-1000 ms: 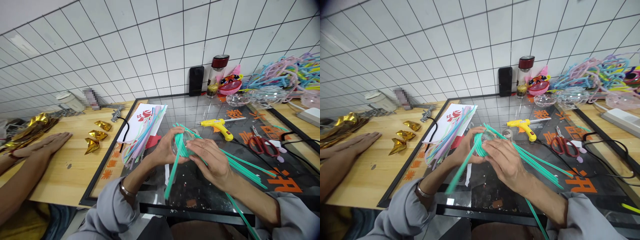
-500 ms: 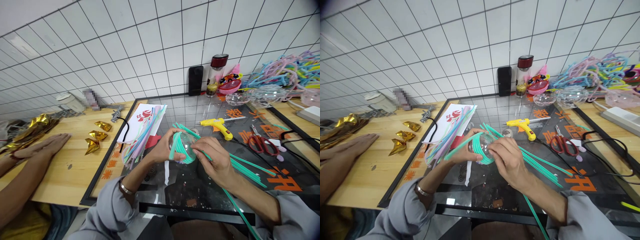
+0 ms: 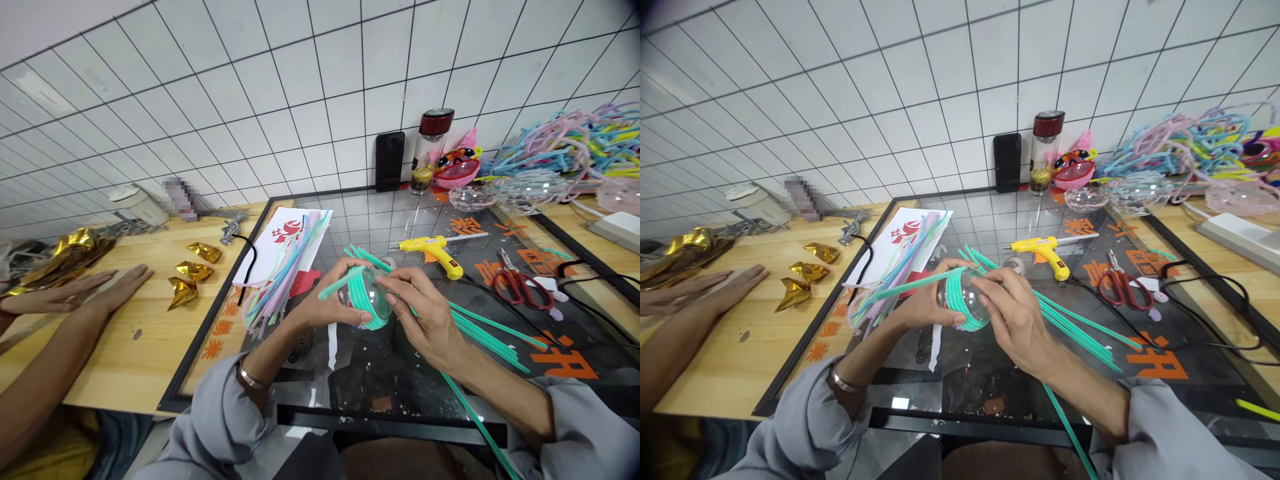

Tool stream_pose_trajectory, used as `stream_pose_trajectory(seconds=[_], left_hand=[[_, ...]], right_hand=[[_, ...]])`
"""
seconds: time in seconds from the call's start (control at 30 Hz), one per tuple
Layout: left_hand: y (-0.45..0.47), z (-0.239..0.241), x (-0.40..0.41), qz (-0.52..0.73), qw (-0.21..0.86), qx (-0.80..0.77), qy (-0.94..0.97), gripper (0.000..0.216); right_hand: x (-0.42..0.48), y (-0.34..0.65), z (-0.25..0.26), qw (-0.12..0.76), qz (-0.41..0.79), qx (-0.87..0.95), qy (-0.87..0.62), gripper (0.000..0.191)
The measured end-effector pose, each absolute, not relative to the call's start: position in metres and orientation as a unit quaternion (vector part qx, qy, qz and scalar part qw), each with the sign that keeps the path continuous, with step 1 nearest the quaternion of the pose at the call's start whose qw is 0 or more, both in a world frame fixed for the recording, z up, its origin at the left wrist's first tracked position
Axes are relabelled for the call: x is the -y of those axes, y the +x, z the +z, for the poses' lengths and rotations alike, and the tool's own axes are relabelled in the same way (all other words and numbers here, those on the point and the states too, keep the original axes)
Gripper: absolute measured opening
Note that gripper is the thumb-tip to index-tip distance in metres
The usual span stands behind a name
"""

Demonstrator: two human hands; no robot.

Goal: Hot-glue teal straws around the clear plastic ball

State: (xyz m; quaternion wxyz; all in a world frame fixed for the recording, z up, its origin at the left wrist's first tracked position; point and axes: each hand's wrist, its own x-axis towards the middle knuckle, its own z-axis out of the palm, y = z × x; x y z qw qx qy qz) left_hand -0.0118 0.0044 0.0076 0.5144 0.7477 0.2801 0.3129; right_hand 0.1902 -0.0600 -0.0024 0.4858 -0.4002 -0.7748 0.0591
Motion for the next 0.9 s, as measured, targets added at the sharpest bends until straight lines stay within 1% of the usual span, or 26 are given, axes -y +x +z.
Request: stream_pose_trajectory(seconds=[0.13,0.33,0.8,0.9], left_hand=[[-0.012,0.004,-0.004,0.317,0.494,-0.278,0.76,0.078],[-0.012,0.002,-0.005,0.314,0.472,-0.274,0.777,0.08],[-0.011,0.003,-0.004,0.308,0.469,-0.281,0.779,0.081],[-0.011,0.003,-0.005,0.315,0.478,-0.276,0.772,0.077]], right_hand=[[0.057,0.189,-0.008,0.455,0.079,0.78,-0.422,0.035],[0.052,0.189,-0.012,0.434,0.092,0.786,-0.43,0.036],[0.05,0.189,-0.007,0.443,0.096,0.79,-0.413,0.03],[0.041,0.2,-0.003,0.455,0.069,0.771,-0.439,0.03]])
